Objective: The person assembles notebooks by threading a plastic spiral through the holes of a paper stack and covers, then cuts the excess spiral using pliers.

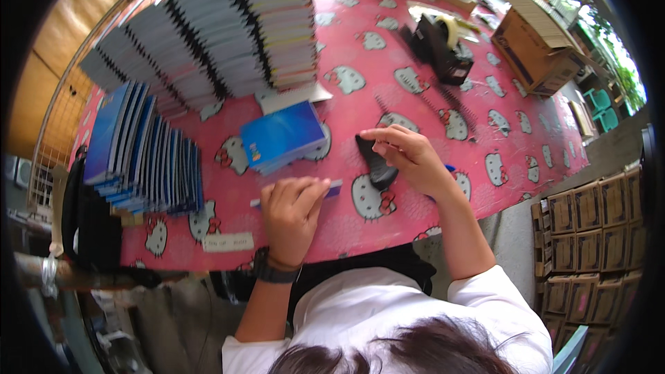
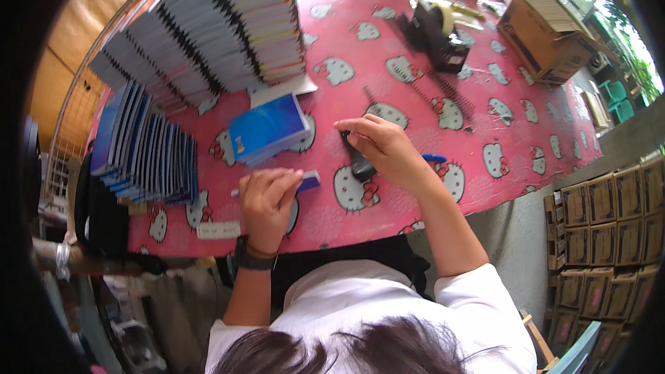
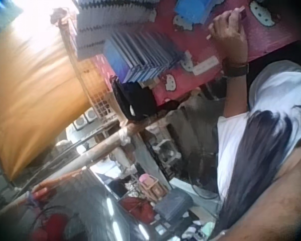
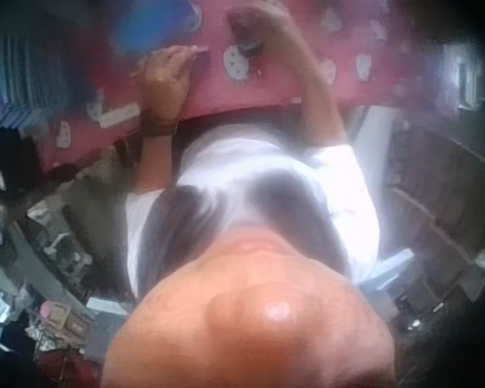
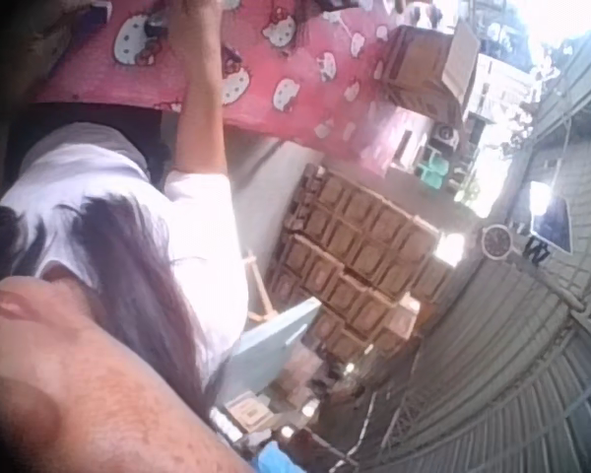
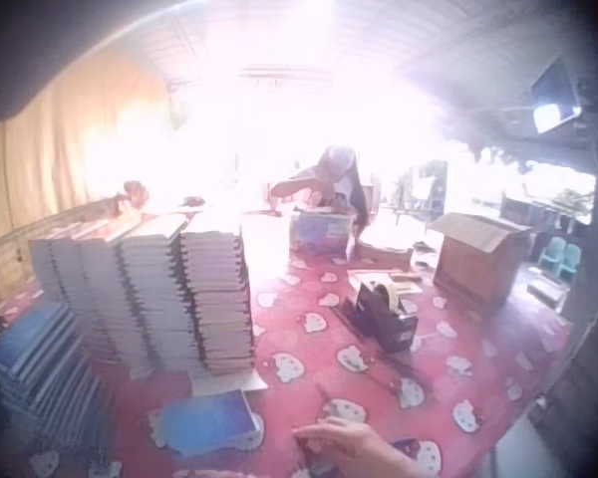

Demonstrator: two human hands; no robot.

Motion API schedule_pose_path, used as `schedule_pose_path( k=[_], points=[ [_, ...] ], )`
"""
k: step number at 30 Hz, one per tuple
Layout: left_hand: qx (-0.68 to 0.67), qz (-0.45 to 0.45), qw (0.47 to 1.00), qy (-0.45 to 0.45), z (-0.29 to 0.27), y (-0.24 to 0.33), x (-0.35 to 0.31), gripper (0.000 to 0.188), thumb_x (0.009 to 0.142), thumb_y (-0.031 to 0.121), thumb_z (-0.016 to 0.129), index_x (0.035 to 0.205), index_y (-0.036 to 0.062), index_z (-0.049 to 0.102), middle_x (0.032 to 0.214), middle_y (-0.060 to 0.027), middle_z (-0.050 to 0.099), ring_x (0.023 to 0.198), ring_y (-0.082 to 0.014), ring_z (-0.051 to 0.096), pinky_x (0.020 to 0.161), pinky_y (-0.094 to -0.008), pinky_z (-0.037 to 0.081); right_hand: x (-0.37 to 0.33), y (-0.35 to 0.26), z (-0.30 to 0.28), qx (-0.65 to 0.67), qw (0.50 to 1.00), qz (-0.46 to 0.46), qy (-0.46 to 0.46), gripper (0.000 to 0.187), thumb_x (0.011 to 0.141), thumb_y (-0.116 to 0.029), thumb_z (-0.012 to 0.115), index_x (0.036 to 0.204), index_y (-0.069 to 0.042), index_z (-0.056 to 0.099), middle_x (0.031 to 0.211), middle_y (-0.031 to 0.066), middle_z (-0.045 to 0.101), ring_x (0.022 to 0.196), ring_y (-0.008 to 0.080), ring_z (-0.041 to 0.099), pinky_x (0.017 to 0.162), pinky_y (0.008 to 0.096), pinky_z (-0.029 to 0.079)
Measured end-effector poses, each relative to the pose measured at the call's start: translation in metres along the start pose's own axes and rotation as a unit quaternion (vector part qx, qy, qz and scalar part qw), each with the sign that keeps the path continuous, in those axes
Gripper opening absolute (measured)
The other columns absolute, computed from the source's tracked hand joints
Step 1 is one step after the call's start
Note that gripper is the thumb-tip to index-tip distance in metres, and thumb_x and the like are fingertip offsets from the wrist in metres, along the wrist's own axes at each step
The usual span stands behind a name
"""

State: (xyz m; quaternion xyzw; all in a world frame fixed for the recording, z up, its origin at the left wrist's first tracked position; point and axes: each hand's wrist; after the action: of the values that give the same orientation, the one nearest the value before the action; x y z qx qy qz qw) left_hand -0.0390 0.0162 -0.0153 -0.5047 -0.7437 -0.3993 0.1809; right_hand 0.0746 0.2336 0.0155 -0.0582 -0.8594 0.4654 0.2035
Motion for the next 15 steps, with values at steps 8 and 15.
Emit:
schedule_pose_path(
  k=[8, 15],
  points=[
    [-0.007, -0.039, 0.998, -0.042, -0.007, 0.003, 0.003, 0.017, 0.078, 0.017, 0.074, 0.094, 0.0114, 0.072, 0.087, -0.0011, 0.067, 0.084, -0.02, 0.06, 0.077, -0.0343, 0.038, -0.01, -0.009, 0.035, 0.165, 0.981, 0.084, -0.064, 0.019, 0.086, 0.003, 0.064, 0.104, -0.002, 0.067, 0.088, 0.0023, 0.062, 0.08, 0.0088, 0.06, 0.071, 0.0245, 0.049],
    [-0.007, -0.034, 0.999, -0.033, -0.006, 0.003, 0.002, 0.014, 0.077, 0.018, 0.073, 0.09, 0.0129, 0.07, 0.084, 0.003, 0.065, 0.083, -0.0168, 0.058, 0.077, -0.0344, 0.036, -0.002, -0.018, 0.031, 0.094, 0.988, 0.018, -0.12, 0.015, 0.087, 0.005, 0.059, 0.101, 0.002, 0.064, 0.089, 0.0093, 0.064, 0.083, 0.0163, 0.063, 0.073, 0.0282, 0.05]
  ],
)
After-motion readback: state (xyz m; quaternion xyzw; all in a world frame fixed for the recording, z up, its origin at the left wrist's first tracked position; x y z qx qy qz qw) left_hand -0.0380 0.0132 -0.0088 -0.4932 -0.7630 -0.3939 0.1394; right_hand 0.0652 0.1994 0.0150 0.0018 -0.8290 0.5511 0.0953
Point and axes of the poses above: each hand's wrist, its own x-axis towards the middle knuckle, its own z-axis out of the palm, y = z × x
